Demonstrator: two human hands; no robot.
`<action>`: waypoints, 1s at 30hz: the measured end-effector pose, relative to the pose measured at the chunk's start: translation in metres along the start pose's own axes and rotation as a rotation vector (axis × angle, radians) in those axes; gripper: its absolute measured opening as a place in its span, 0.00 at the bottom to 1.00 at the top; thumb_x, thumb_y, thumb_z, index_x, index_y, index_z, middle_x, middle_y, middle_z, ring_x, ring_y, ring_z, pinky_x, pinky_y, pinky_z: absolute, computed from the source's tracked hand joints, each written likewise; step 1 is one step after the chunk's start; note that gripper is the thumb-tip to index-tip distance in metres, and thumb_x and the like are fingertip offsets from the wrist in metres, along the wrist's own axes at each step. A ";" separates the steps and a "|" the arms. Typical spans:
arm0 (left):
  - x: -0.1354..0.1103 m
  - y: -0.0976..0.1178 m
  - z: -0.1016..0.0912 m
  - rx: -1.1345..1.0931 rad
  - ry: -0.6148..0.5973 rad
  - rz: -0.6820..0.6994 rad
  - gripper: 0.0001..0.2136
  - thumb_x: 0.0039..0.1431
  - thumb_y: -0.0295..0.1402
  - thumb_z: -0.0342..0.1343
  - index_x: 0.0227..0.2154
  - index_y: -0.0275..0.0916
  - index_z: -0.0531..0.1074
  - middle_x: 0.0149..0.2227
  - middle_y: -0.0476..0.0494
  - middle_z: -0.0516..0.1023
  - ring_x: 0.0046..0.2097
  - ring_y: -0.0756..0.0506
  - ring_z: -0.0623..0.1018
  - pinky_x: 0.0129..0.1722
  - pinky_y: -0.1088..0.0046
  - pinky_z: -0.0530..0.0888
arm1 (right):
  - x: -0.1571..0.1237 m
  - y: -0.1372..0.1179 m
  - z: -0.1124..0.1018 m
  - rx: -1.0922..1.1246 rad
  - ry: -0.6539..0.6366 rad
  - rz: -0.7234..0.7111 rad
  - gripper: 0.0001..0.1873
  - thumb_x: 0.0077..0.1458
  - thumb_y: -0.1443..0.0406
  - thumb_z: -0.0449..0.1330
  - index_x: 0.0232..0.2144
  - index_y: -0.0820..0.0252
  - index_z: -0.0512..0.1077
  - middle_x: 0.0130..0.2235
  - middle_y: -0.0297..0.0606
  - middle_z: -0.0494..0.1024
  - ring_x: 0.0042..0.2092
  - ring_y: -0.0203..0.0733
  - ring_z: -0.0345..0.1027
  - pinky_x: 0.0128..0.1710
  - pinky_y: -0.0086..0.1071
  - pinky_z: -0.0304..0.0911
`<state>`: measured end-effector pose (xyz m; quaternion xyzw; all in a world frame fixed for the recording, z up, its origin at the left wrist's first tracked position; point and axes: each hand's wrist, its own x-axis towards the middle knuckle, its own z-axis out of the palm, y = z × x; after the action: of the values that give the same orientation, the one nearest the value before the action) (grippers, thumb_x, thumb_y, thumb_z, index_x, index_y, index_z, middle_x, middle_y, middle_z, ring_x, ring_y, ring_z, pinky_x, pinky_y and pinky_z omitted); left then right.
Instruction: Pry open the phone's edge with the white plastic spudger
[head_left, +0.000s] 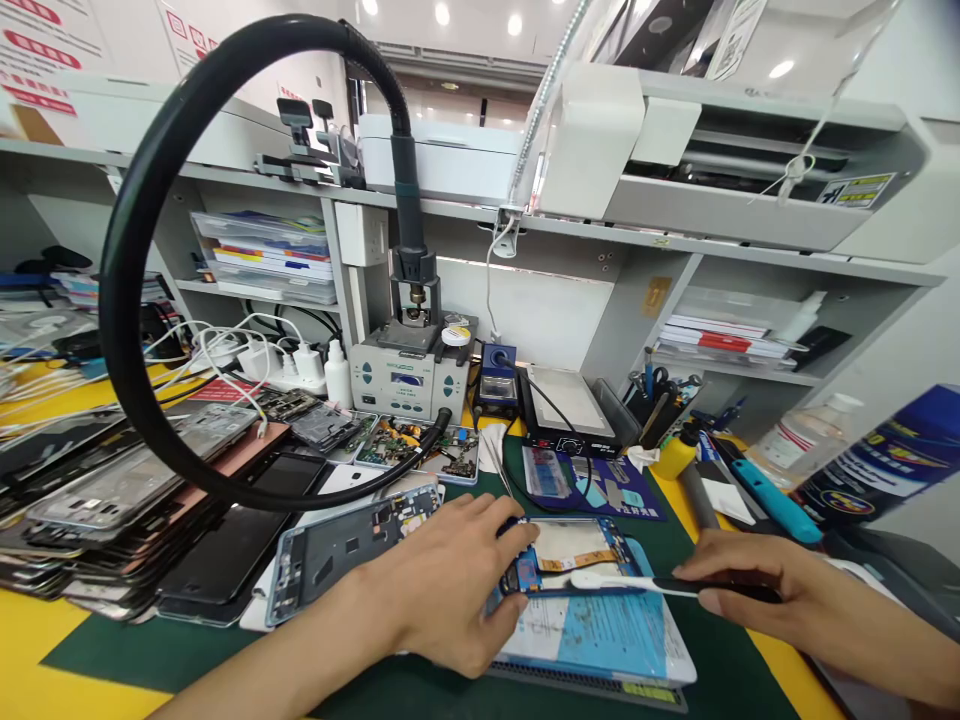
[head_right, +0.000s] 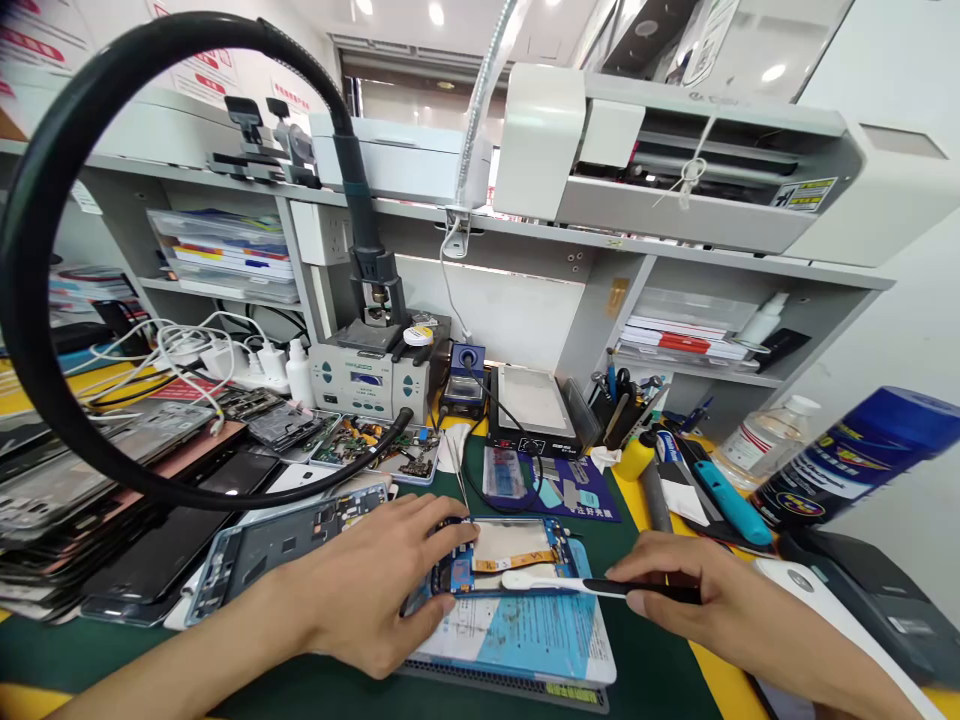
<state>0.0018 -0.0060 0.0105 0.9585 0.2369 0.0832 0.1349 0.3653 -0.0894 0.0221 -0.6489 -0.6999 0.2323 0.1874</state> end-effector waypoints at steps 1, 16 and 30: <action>0.000 0.000 0.000 0.000 0.003 0.002 0.27 0.65 0.41 0.54 0.64 0.36 0.67 0.59 0.31 0.72 0.57 0.29 0.76 0.59 0.44 0.74 | 0.001 -0.001 0.001 0.024 -0.064 0.012 0.14 0.58 0.47 0.68 0.40 0.43 0.86 0.44 0.37 0.86 0.43 0.49 0.82 0.42 0.30 0.77; -0.001 -0.002 0.003 0.026 0.061 0.037 0.26 0.64 0.40 0.55 0.62 0.36 0.68 0.57 0.31 0.74 0.54 0.29 0.77 0.53 0.46 0.77 | 0.010 -0.033 0.019 0.012 -0.182 -0.030 0.17 0.65 0.47 0.61 0.45 0.45 0.85 0.43 0.40 0.84 0.41 0.50 0.78 0.38 0.33 0.73; -0.001 -0.002 0.004 0.015 0.047 0.030 0.25 0.64 0.41 0.55 0.61 0.37 0.68 0.57 0.31 0.73 0.55 0.30 0.76 0.54 0.47 0.77 | 0.007 -0.034 0.028 -0.010 -0.205 -0.037 0.17 0.66 0.48 0.61 0.51 0.42 0.83 0.49 0.39 0.83 0.49 0.53 0.78 0.44 0.32 0.74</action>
<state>0.0014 -0.0057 0.0065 0.9608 0.2261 0.1061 0.1206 0.3210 -0.0867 0.0184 -0.6097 -0.7283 0.2906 0.1156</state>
